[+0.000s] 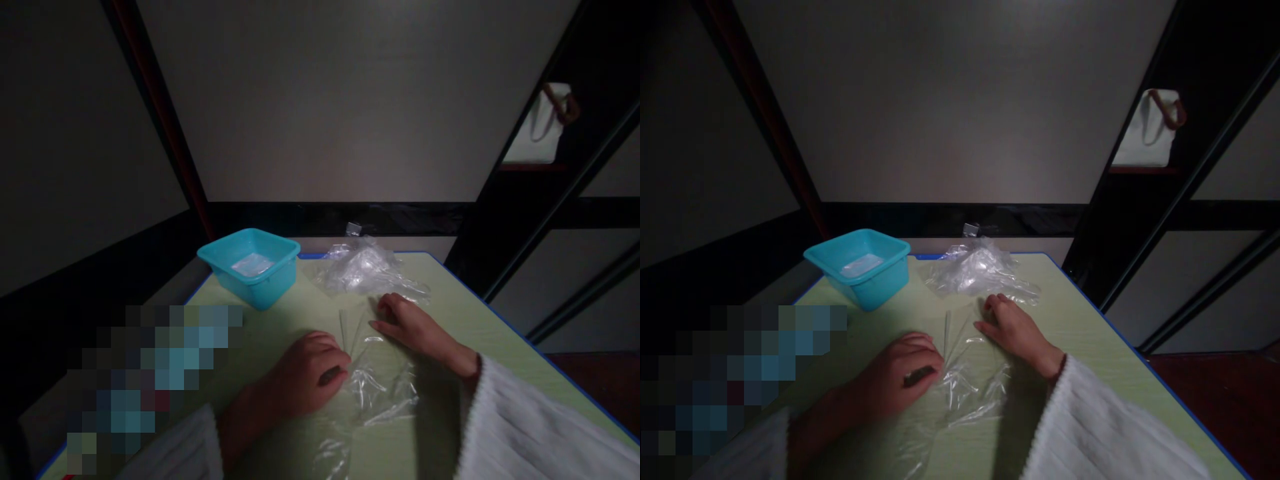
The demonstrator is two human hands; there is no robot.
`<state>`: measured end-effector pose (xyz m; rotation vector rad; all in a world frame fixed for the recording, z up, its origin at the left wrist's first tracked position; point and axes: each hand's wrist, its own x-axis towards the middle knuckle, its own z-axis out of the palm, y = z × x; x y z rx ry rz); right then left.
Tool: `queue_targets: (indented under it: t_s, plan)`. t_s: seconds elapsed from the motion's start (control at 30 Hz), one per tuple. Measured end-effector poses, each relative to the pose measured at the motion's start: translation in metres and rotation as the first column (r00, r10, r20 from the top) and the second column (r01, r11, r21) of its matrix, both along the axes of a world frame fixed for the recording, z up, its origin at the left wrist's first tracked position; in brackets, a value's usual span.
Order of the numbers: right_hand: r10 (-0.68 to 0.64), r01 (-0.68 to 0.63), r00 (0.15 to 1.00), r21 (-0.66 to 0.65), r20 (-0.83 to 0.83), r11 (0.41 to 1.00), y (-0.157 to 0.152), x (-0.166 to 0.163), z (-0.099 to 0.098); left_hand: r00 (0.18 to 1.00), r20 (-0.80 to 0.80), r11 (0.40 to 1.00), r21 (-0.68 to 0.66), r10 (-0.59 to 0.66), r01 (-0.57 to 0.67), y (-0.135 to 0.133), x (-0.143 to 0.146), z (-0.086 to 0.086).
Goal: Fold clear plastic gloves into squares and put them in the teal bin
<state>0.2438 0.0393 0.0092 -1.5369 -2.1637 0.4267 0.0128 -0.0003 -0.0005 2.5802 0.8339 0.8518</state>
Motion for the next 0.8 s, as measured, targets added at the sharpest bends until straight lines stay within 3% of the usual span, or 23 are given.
queue_targets:
  t_s: [0.13, 0.27, 0.37, 0.47, 0.57, 0.67, 0.73, 0.8]
  plan:
    - [0.033, -0.034, 0.999, -0.031, -0.038, 0.999, -0.001, -0.006, -0.006, 0.957, 0.007, 0.952, -0.099, 0.290, -0.288, 0.011, -0.001, -0.012]
    - [0.127, -0.137, 0.984, -0.076, -0.128, 0.988, -0.005, -0.018, -0.005, 0.937, -0.063, 0.916, -0.200, 0.342, -0.348, 0.017, -0.004, -0.020]
    - [0.201, -0.230, 0.950, -0.100, -0.240, 0.968, -0.010, -0.026, 0.001, 0.950, -0.047, 0.912, -0.268, 0.309, -0.310, 0.017, -0.002, -0.019]
    - [0.245, -0.306, 0.894, -0.113, -0.375, 0.945, -0.014, -0.031, 0.010, 0.950, 0.083, 0.869, -0.434, 0.302, -0.238, 0.017, 0.001, -0.015]
    - [0.266, -0.422, 0.731, -0.111, -0.628, 0.900, -0.018, -0.034, 0.017, 0.918, 0.317, 0.821, -0.570, 0.237, -0.015, 0.021, 0.002, -0.010]
    - [0.225, -0.506, 0.579, -0.129, -0.784, 0.853, -0.023, -0.037, 0.023, 0.837, 0.508, 0.717, -0.659, 0.203, 0.226, 0.022, 0.003, -0.004]
    - [0.191, -0.504, 0.561, -0.150, -0.806, 0.851, -0.025, -0.039, 0.025, 0.802, 0.539, 0.631, -0.723, 0.260, 0.281, 0.020, 0.005, 0.002]
    - [0.161, -0.457, 0.567, -0.146, -0.808, 0.877, -0.025, -0.040, 0.025, 0.784, 0.530, 0.603, -0.753, 0.323, 0.261, 0.015, 0.007, 0.009]
